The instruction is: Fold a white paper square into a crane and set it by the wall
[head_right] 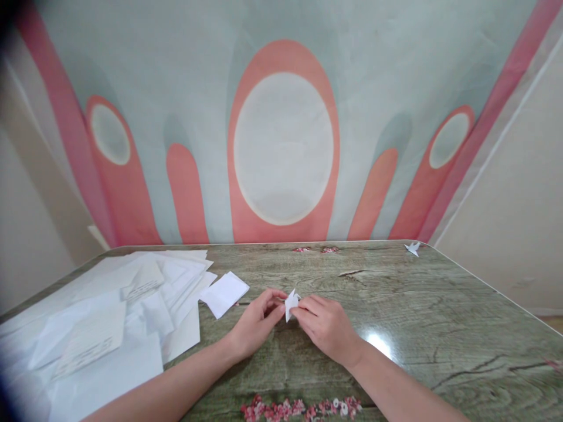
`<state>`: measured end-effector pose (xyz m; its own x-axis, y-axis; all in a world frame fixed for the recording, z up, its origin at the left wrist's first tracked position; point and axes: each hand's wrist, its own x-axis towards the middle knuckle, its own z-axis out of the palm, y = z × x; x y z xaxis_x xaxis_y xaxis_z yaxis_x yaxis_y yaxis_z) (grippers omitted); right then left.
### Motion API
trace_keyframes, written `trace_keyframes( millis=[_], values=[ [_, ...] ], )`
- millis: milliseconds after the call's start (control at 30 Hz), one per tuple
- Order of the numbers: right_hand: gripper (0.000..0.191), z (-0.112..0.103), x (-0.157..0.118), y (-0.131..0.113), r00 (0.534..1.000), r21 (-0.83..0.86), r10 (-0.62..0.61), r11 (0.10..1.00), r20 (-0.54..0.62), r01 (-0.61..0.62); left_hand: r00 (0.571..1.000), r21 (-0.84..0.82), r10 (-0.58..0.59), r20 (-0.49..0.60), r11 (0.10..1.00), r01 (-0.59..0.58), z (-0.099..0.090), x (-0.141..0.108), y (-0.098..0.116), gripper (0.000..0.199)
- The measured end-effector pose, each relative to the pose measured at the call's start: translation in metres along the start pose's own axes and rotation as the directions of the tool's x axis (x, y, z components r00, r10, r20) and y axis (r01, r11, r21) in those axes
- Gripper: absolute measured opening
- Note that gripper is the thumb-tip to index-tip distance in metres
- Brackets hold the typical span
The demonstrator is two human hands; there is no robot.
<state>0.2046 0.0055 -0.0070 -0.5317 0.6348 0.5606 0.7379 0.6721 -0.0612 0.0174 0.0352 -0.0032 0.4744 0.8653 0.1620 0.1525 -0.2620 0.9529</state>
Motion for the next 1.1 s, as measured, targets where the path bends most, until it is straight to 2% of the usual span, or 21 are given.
trace_keyframes(
  millis=[100,200,300,600,767,967,1100],
  values=[
    [0.023,0.001,-0.001,0.004,0.999,0.025,-0.008,1.0,0.041,0.007,0.996,0.233,0.065,0.056,0.969,-0.076,-0.006,0.0,0.001,0.019],
    [0.022,0.002,-0.002,0.005,0.996,0.047,-0.032,0.998,0.084,0.029,0.987,0.452,0.125,0.1,0.878,-0.157,-0.012,-0.001,0.003,0.021],
    [0.02,0.004,-0.003,0.006,0.993,0.068,-0.024,0.998,0.113,0.017,0.971,0.573,0.184,0.154,0.784,-0.239,-0.017,-0.001,0.006,0.02],
    [0.018,0.005,-0.003,0.007,0.987,0.115,0.021,0.993,0.158,-0.039,0.88,0.635,0.282,0.382,0.611,-0.472,-0.021,0.002,0.006,0.016],
    [0.021,0.003,-0.002,0.006,0.978,0.119,0.04,0.991,0.205,-0.066,0.857,0.646,0.298,0.42,0.565,-0.513,-0.022,0.004,0.004,0.017],
    [0.017,0.001,-0.001,0.012,0.971,0.261,0.047,0.959,0.236,-0.109,0.853,0.662,0.306,0.424,0.538,-0.522,-0.022,0.004,0.002,0.019],
    [0.019,0.001,-0.001,0.014,0.971,0.291,0.056,0.949,0.233,-0.125,0.838,0.709,0.306,0.452,0.447,-0.546,-0.022,0.004,0.002,0.02]
  ],
)
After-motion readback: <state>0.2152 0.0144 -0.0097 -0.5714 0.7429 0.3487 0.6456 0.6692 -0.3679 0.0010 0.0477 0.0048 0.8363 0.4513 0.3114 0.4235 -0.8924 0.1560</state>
